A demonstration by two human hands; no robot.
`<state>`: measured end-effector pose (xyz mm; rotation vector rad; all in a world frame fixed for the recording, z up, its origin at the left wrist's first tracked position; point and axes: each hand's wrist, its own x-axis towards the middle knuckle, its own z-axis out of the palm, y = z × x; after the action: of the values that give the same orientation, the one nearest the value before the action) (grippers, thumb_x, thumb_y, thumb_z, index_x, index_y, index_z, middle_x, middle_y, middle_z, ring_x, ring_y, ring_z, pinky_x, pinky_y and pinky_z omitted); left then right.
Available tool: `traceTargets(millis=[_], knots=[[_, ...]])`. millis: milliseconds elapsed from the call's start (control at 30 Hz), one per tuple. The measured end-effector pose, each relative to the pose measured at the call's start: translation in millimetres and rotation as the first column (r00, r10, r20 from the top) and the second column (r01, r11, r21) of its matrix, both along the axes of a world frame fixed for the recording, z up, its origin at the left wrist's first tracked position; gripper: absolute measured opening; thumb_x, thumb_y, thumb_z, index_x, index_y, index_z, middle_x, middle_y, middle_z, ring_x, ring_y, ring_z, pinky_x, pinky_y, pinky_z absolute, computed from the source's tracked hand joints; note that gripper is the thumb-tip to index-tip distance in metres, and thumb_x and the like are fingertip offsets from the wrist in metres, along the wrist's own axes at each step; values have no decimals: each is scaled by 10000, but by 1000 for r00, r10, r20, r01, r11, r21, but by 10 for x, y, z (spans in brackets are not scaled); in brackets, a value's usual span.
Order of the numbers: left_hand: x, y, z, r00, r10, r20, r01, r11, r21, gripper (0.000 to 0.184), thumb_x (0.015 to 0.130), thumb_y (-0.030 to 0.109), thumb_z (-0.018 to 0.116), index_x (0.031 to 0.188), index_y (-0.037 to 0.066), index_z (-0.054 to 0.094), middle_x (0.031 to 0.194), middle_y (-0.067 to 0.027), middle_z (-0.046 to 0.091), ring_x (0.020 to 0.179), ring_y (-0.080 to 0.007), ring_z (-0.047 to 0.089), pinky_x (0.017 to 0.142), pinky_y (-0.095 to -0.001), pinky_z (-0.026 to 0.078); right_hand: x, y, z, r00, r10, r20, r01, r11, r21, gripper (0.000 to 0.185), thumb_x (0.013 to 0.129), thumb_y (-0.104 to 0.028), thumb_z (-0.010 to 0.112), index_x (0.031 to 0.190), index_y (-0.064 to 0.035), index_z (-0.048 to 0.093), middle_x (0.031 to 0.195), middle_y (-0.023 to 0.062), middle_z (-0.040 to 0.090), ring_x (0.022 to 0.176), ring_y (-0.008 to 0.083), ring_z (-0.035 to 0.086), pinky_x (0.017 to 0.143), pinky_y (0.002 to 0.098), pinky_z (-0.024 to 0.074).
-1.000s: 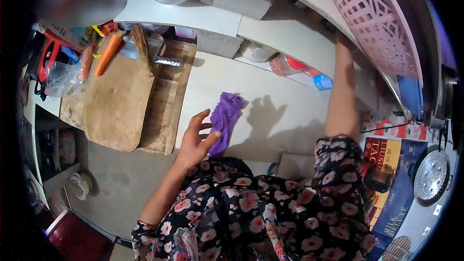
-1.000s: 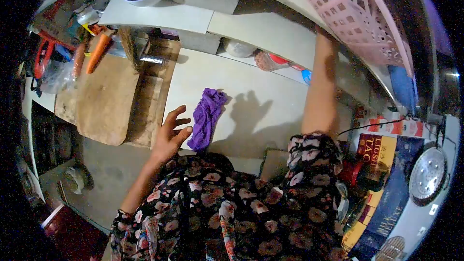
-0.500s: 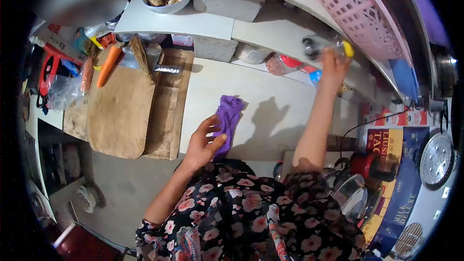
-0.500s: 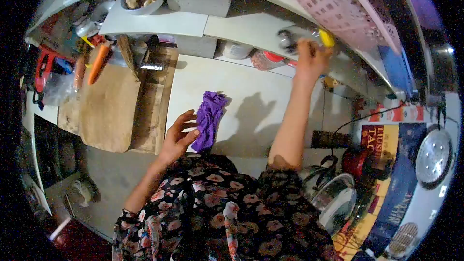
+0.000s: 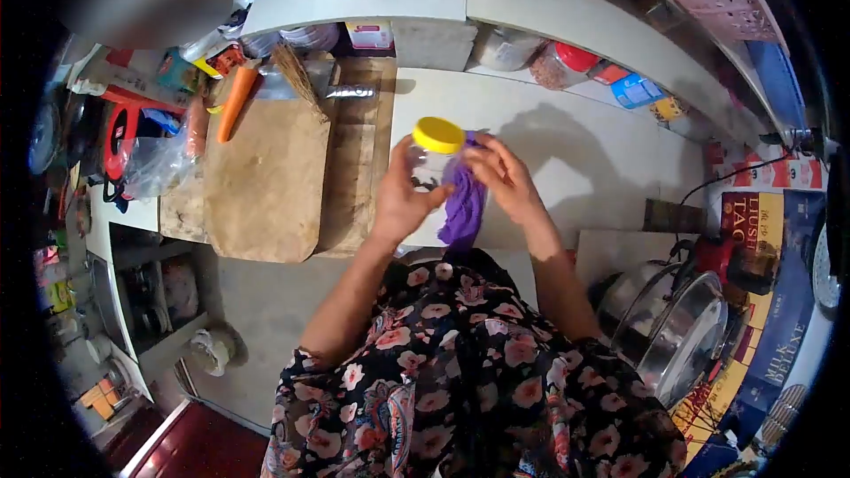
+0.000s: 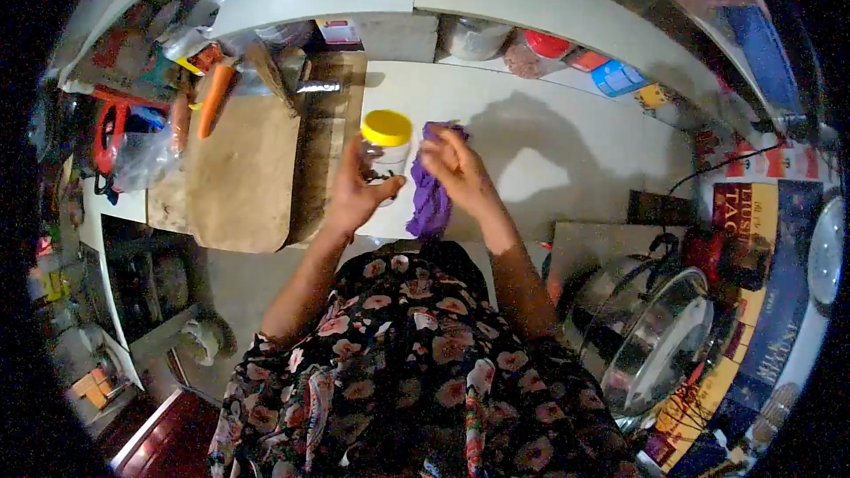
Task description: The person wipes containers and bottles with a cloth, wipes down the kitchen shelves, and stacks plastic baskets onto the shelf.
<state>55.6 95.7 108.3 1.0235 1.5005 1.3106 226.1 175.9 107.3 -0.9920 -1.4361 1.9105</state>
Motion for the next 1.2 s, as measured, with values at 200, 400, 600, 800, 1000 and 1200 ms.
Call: traceTargets(millis=[200,400,600,800,1000,1200], knots=[[-282,-494,-270,998,59,-36,-61,996,-59,813,588,105,780,1256,1,328,1151,-150,482,1072,-230,480,917,-331,380,-31,-268,-881,482,-157,862,-632,619,466,770,633,-309,719,1299,-148,369,1372,238,221,1221,468,254,973,501,299],[-322,-679,-191,997,70,-45,-72,996,-49,828,594,102,778,1265,7,302,1158,-146,470,1110,-239,446,950,-339,344,159,-277,-1325,612,-106,784,-561,641,525,378,694,-57,607,1067,-49,549,1147,173,497,1016,299,503,856,443,416],[-277,-648,-238,983,78,-167,-85,996,-36,786,606,122,762,1248,24,320,1172,-175,460,1114,-290,448,948,-358,349,-37,-91,-193,949,-230,-216,152,932,-328,356,728,-12,580,1078,3,518,951,56,592,845,165,567,787,299,465],[-161,-445,-8,927,-59,-371,36,997,-68,736,607,126,733,1224,32,344,1128,-193,474,1047,-337,478,907,-377,379,-476,-197,597,899,159,408,-424,547,721,232,656,-82,644,887,-93,628,968,86,515,952,255,504,817,346,427],[-328,-326,23,929,-84,-361,114,991,63,706,590,103,717,1197,21,365,1101,-184,485,1032,-314,485,890,-360,384,-699,7,422,959,208,191,-283,710,644,309,772,-180,593,1062,-87,535,943,115,540,878,329,522,752,374,451],[-418,-384,338,857,-75,-509,93,996,9,666,592,87,715,1174,21,397,1079,-163,514,1038,-258,495,899,-336,379,-783,245,376,880,61,470,-336,779,529,233,795,-124,553,1001,-22,517,897,199,587,854,351,566,708,384,460]])
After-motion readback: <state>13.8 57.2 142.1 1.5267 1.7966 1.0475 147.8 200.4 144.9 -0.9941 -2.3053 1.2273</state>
